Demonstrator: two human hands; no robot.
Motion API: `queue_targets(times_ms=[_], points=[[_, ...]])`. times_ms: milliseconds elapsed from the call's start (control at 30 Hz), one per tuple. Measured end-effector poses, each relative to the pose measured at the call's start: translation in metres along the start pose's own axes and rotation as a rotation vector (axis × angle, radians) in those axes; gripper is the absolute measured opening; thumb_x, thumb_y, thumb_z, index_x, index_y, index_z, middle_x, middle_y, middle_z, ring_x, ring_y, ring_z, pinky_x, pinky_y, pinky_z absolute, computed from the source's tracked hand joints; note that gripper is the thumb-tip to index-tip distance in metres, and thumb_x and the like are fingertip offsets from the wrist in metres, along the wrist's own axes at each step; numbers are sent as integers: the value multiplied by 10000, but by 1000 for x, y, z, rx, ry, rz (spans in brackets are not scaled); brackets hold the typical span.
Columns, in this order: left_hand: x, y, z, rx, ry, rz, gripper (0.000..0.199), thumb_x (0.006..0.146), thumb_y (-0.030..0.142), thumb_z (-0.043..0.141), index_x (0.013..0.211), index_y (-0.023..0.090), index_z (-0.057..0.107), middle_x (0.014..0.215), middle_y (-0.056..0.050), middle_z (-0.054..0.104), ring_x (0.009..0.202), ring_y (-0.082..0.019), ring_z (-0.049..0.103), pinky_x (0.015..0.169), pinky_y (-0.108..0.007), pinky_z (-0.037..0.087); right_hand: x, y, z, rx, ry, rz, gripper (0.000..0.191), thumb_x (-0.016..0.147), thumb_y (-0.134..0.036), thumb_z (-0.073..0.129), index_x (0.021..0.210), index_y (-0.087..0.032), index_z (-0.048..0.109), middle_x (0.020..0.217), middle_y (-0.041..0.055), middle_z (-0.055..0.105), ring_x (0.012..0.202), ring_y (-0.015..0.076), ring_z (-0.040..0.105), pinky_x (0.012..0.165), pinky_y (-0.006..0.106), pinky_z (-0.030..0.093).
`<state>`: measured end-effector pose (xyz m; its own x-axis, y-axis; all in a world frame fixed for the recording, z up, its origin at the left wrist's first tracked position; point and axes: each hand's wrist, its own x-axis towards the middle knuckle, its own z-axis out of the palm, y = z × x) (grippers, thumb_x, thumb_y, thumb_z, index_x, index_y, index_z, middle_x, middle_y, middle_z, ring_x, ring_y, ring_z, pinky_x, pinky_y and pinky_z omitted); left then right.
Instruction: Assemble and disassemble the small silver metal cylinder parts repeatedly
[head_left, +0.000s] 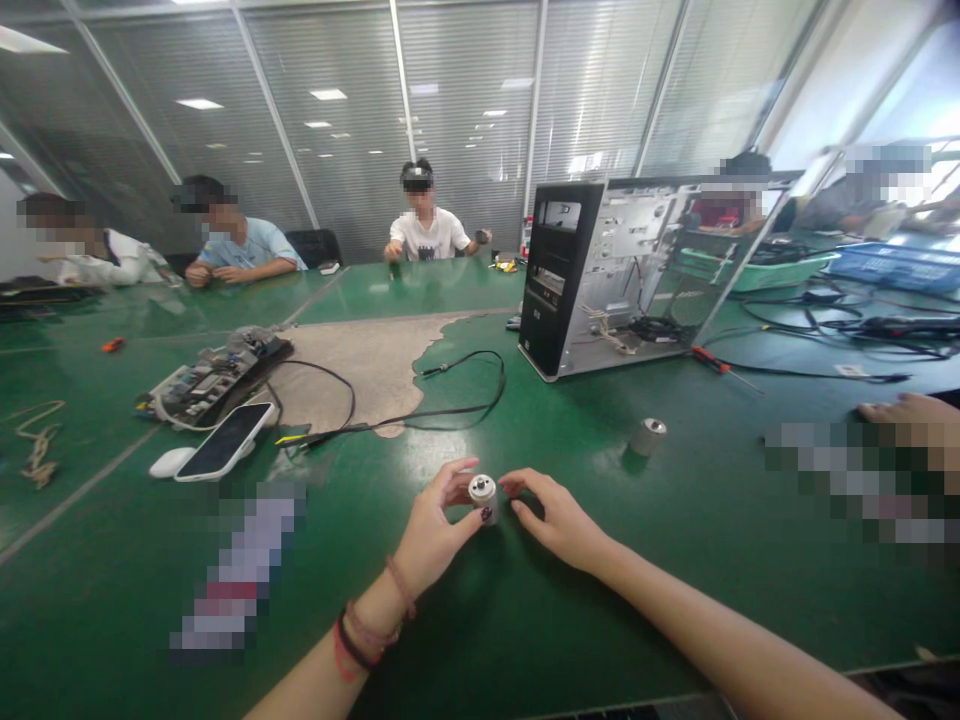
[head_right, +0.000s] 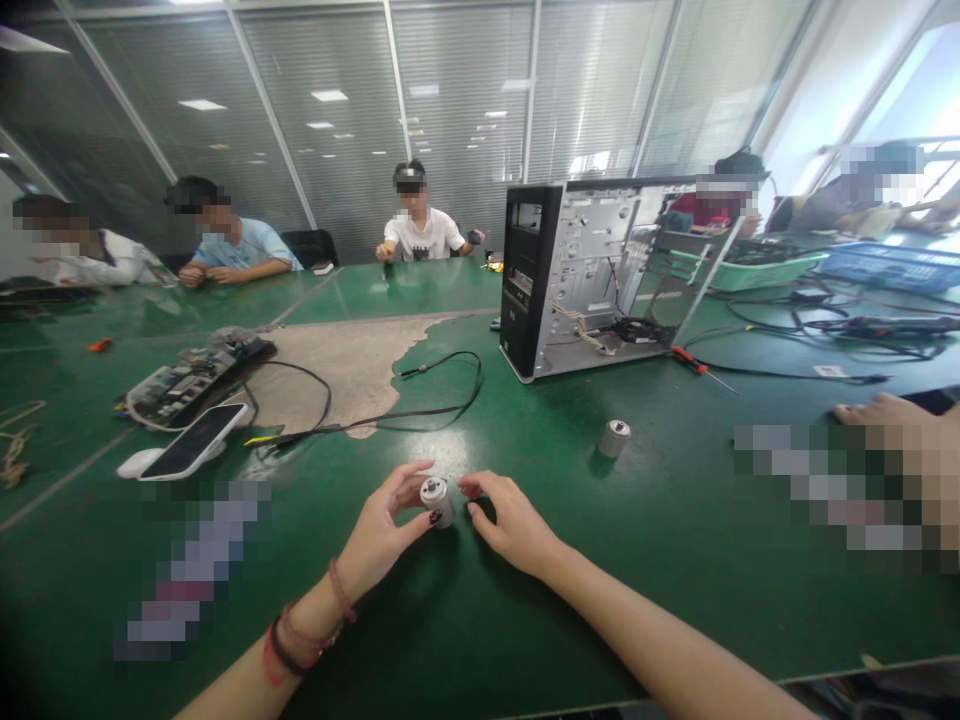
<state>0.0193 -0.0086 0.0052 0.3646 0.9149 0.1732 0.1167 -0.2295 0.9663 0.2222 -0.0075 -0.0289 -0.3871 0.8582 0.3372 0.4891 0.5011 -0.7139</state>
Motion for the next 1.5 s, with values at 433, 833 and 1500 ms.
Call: queue_targets(times_ms=[433,833,1500], points=[[-2,-1,1,473,-29,190,319,742,81,588,1038,197,573,1049,-34,642,974,-184,598,897,-319,465,-3,-2,-2,-39,62,-88,225,869,-213,505,1094,-219,516,996,57,608,956,199,545,852,364,434],[-1,-5,5,485,-121,298,274,778,74,549,1029,183,545,1003,-55,596,962,-182,557,876,-317,453,-3,-17,1,-175,183,-305,175,817,-221,585,987,-199,546,904,62,610,846,189,556,740,330,458],[-2,-2,1,549,-125,260,237,775,96,534,991,195,527,968,-53,578,922,-191,548,836,-317,461,1,-18,7,-229,193,-306,108,837,-244,562,940,-218,585,883,63,606,818,191,565,718,336,452]])
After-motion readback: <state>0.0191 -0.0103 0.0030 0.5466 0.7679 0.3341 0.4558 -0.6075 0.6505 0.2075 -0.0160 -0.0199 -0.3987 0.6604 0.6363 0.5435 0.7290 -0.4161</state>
